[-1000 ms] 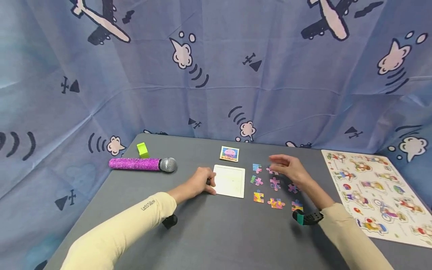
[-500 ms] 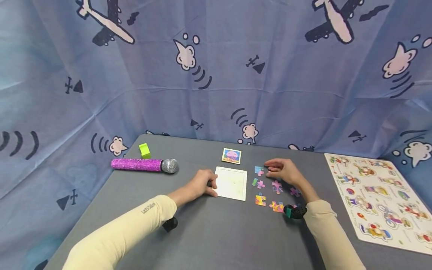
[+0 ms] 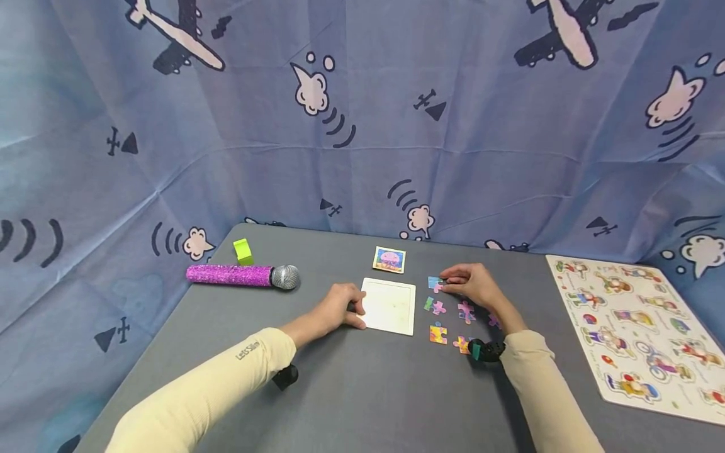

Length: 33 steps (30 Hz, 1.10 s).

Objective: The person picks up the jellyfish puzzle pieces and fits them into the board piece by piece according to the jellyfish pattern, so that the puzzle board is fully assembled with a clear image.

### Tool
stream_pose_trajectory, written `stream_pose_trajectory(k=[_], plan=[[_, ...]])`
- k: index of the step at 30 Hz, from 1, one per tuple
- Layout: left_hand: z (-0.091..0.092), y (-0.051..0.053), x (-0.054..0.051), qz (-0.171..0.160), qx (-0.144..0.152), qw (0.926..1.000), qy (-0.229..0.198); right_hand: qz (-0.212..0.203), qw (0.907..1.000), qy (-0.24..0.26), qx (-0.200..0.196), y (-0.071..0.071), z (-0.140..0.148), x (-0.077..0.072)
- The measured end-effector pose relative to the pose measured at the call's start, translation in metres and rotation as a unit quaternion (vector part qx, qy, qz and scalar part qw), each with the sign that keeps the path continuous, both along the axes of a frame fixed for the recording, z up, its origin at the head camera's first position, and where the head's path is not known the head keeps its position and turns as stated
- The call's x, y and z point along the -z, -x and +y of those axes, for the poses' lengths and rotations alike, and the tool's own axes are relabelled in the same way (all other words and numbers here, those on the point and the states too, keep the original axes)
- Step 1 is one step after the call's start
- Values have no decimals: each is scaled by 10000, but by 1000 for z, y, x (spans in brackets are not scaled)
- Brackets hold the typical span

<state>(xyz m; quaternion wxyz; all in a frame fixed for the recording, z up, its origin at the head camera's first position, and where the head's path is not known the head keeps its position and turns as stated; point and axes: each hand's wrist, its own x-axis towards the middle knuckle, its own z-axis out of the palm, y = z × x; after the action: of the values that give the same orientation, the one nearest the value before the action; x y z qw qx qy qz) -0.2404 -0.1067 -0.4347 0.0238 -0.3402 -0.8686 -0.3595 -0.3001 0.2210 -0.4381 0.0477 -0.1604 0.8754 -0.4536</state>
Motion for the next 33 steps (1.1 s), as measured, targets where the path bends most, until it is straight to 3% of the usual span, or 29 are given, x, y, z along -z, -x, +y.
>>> stream_pose_trajectory(k=[2,3,18,26,33], plan=[[1,0,1,-30,-43,10000,55,18,10000,-4,38,0,0,0],[3,-3,-4,-138,-111,9998,113,28,10000,-8,58,-1,1,1],[2,-1,2,-211,-304,9988,315,-140,9989,448,-81,-3,-9,-5],[2,-4,-1,-345,-335,9986,205,-356,9952,892,-210,-12,-27,-9],[3,-5,-3,-349,-377,9985,191,-604,9891,1320,-233,-12,-42,-3]])
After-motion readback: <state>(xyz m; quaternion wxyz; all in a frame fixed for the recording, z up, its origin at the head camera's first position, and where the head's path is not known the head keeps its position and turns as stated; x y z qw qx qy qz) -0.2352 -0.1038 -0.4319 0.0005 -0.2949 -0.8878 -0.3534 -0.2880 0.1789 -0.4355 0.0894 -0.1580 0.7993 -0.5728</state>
